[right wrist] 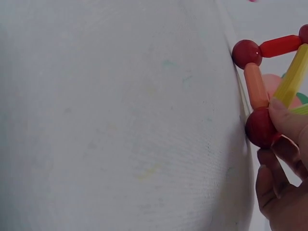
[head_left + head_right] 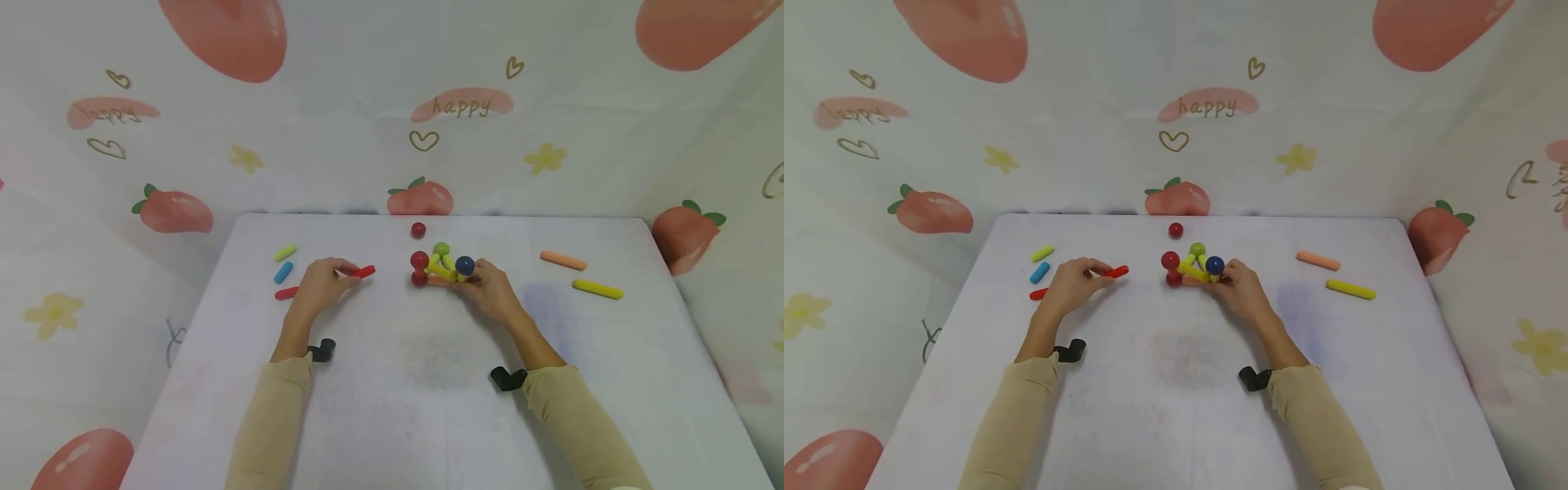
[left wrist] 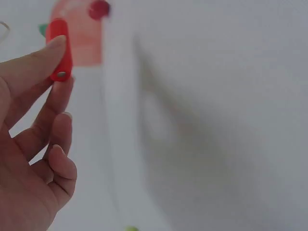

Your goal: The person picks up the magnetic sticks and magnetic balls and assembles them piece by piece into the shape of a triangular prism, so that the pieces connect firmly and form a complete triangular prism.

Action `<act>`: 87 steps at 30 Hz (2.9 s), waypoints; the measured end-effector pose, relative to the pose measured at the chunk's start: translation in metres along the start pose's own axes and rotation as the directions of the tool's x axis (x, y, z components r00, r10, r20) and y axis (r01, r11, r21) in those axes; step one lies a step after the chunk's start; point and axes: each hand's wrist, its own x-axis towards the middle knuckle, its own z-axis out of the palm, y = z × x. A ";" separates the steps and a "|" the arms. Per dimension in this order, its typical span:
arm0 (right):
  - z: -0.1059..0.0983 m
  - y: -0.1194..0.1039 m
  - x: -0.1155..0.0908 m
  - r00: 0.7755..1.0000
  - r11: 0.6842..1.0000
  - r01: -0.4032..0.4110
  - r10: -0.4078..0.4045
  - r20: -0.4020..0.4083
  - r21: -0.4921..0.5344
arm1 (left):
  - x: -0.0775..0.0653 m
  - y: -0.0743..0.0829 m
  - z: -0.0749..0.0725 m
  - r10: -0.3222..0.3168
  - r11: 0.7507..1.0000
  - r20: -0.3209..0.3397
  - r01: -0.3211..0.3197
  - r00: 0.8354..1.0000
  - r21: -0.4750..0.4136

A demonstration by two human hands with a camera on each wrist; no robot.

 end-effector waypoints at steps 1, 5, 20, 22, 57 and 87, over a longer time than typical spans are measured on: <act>0.000 0.000 0.001 1.000 1.000 -0.003 0.003 0.002 -0.001 | 0.001 0.008 -0.001 0.020 1.000 -0.016 -0.021 1.000 -0.013; 0.000 -0.001 0.001 1.000 1.000 -0.018 0.018 0.000 -0.023 | 0.003 0.045 -0.003 0.135 0.989 -0.077 -0.139 0.988 -0.059; 0.001 -0.004 0.000 1.000 0.999 -0.020 0.020 0.009 -0.030 | 0.021 0.121 0.038 0.444 0.896 -0.019 -0.442 0.896 0.047; 0.000 -0.004 0.000 1.000 0.999 -0.023 0.023 0.006 -0.038 | 0.022 0.123 0.042 0.440 0.896 -0.025 -0.438 0.897 0.076; -0.002 -0.003 -0.001 1.000 0.999 -0.019 0.019 0.001 -0.040 | 0.024 0.134 0.055 0.585 0.747 0.017 -0.547 0.811 0.378; -0.020 -0.011 0.000 0.988 0.993 -0.062 0.075 0.132 -0.104 | 0.019 0.092 0.069 0.018 0.999 0.002 -0.018 1.000 0.043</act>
